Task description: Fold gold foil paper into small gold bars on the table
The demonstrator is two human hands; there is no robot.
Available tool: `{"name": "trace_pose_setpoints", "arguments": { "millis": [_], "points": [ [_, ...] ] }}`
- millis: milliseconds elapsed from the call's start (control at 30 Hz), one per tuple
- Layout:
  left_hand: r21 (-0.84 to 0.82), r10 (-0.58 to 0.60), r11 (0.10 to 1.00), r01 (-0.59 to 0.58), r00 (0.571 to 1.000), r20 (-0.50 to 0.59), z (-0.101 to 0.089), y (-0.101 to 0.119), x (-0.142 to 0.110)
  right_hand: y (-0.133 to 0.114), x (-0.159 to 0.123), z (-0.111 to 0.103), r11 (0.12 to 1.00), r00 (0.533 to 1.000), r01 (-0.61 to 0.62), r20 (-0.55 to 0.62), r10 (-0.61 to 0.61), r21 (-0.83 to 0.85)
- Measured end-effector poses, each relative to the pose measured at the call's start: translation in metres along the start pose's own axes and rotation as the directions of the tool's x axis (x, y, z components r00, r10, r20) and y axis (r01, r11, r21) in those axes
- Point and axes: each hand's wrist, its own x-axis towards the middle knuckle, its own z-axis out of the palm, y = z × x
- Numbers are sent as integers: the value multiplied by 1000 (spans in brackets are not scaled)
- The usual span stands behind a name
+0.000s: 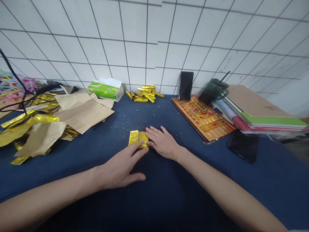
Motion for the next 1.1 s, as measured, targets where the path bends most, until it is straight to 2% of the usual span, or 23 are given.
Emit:
{"name": "trace_pose_setpoints", "arguments": {
  "millis": [67,133,200,333,467,567,733,967,1100],
  "points": [
    [-103,-135,987,124,985,-104,-2,-11,4,-1,1,1,1000,1000,-15,-15,15,4],
    [-142,-240,966,214,950,-198,-2,-25,10,-3,2,1,999,999,-31,-29,31,9],
    [-94,-252,967,237,945,-209,0,-39,16,-4,2,-1,999,999,-42,-28,42,13],
    [74,-156,983,169,975,-157,2,-51,20,-6,1,-5,998,999,-50,4,50,28],
    [168,-56,983,79,989,-140,1,-49,20,-6,1,-7,997,997,-62,38,60,47],
    [237,28,971,-10,997,-74,2,-46,20,-6,1,-8,995,995,-80,56,77,60],
    [301,29,953,-37,999,32,3,-41,17,-7,2,-8,993,994,-89,70,83,83],
    [300,42,952,-61,997,69,7,-40,13,-6,2,-7,995,995,-72,74,67,64],
    [322,106,936,-141,987,123,6,-38,15,-6,2,-7,997,996,-66,67,62,49]
  ]
}}
